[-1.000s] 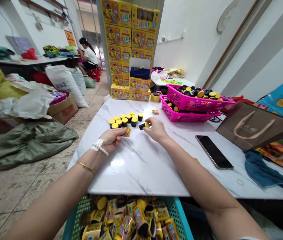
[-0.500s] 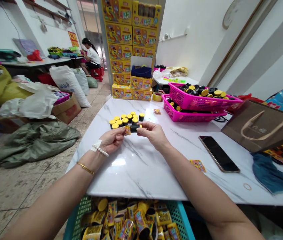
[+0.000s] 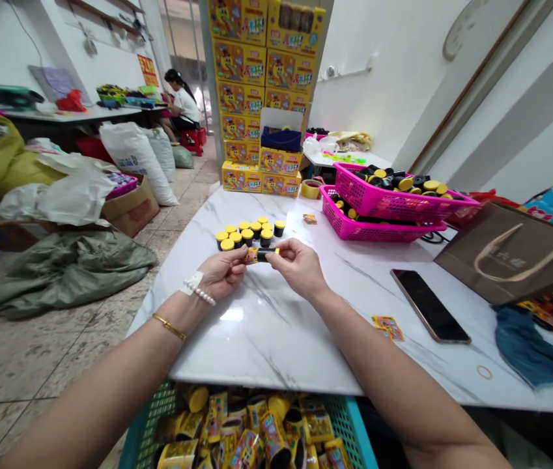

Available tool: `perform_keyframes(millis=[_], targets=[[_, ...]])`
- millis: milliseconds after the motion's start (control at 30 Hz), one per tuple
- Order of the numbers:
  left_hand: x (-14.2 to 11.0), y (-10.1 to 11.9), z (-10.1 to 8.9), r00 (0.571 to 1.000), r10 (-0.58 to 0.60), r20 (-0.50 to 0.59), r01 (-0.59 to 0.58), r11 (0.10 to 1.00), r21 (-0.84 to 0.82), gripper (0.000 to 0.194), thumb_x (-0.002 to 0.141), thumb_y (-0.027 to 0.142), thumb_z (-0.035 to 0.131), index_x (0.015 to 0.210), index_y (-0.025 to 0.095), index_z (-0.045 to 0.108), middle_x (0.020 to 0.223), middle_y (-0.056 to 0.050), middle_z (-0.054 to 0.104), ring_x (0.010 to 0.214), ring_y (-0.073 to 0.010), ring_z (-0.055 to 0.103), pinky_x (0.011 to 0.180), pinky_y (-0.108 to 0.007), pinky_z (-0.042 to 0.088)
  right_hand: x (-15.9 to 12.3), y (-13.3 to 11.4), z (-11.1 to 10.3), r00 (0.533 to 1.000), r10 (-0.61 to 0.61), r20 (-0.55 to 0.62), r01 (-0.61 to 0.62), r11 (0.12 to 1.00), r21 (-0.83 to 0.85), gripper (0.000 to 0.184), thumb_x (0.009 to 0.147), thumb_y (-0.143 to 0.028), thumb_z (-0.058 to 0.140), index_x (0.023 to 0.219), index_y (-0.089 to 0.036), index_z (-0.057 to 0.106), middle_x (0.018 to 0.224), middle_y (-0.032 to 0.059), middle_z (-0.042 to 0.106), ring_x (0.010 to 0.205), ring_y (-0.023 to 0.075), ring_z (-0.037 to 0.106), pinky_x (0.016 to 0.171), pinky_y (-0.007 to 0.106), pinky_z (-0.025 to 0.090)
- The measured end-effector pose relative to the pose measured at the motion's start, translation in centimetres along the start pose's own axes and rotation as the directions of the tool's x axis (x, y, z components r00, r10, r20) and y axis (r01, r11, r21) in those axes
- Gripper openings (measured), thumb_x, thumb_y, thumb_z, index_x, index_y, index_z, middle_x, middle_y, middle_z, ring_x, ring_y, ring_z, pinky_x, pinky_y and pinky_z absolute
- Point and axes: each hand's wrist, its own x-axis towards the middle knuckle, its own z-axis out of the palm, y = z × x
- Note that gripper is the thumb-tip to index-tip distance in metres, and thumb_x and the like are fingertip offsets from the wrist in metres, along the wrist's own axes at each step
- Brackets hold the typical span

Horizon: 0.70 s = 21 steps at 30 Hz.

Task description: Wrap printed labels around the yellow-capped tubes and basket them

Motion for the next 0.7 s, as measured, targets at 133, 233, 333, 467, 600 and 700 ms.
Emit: perform_keyframes(millis=[133, 233, 333, 467, 600, 700], targets=[[0.05, -0.12, -0.12, 1.000, 0.024, 0.004, -0.024, 0.999, 0.040, 0.020, 0.098, 0.016, 0.051, 0.079, 0.010, 0.056, 0.064, -0.002, 0.062, 0.030, 0.0013, 0.035, 0.026, -0.010, 0.018, -0.52, 0.16, 0.16, 0.987, -0.161, 0.011, 0.160, 0.970, -0.184, 0.026, 0.076, -0.036, 0.074, 0.093, -0.022, 0.060, 0.092, 0.0041, 0.076, 0.082, 0.0191, 0.073, 0.078, 0.034, 0.060], [0.04, -0.12, -0.18, 0.999, 0.034, -0.008, -0.034, 0.998, 0.053, 0.021, 0.097, 0.017, 0.053, 0.078, 0.010, 0.056, 0.063, -0.002, 0.062, 0.031, 0.0005, 0.038, 0.026, -0.010, 0.019, -0.90, 0.01, 0.19, 0.982, -0.175, 0.071, 0.186, 0.966, -0.183, 0.024, 0.077, -0.033, 0.073, 0.094, -0.023, 0.058, 0.110, 0.0075, 0.075, 0.094, 0.0209, 0.074, 0.085, 0.035, 0.059], [0.03, -0.05, -0.18, 1.000, 0.020, -0.011, -0.019, 0.999, 0.031, 0.022, 0.096, 0.014, 0.054, 0.074, 0.011, 0.055, 0.060, -0.001, 0.060, 0.031, 0.0001, 0.039, 0.026, -0.010, 0.019, -0.99, -0.06, 0.02, 0.980, -0.166, 0.111, 0.184, 0.966, -0.180, 0.024, 0.076, -0.032, 0.073, 0.093, -0.023, 0.057, 0.110, 0.0078, 0.076, 0.091, 0.0206, 0.074, 0.082, 0.035, 0.060], [0.05, 0.03, -0.11, 1.000, 0.008, -0.011, -0.008, 1.000, 0.018, 0.023, 0.096, 0.012, 0.054, 0.072, 0.012, 0.053, 0.058, 0.001, 0.057, 0.030, 0.0002, 0.036, 0.026, -0.010, 0.018, -0.81, 0.08, -0.31, 0.981, -0.147, 0.125, 0.167, 0.972, -0.167, 0.022, 0.077, -0.032, 0.072, 0.090, -0.024, 0.056, 0.087, 0.0030, 0.076, 0.072, 0.0173, 0.071, 0.067, 0.031, 0.058], [0.04, 0.07, -0.07, 1.000, 0.013, -0.009, -0.013, 0.999, 0.031, 0.022, 0.096, 0.013, 0.052, 0.074, 0.011, 0.055, 0.060, 0.000, 0.058, 0.030, 0.0004, 0.035, 0.027, -0.010, 0.017, -0.86, 0.00, -0.43, 0.980, -0.168, 0.105, 0.185, 0.965, -0.186, 0.022, 0.075, -0.031, 0.073, 0.089, -0.023, 0.058, 0.084, 0.0017, 0.075, 0.068, 0.0160, 0.070, 0.066, 0.030, 0.058], [0.02, 0.00, -0.14, 1.000, 0.026, -0.015, -0.026, 0.999, 0.045, 0.024, 0.097, 0.013, 0.052, 0.073, 0.010, 0.056, 0.061, -0.001, 0.059, 0.030, 0.0006, 0.035, 0.027, -0.011, 0.017, -1.02, -0.28, -0.34, 0.983, -0.143, 0.112, 0.162, 0.970, -0.181, 0.023, 0.074, -0.031, 0.075, 0.089, -0.022, 0.059, 0.083, 0.0020, 0.074, 0.067, 0.0164, 0.070, 0.064, 0.031, 0.059]])
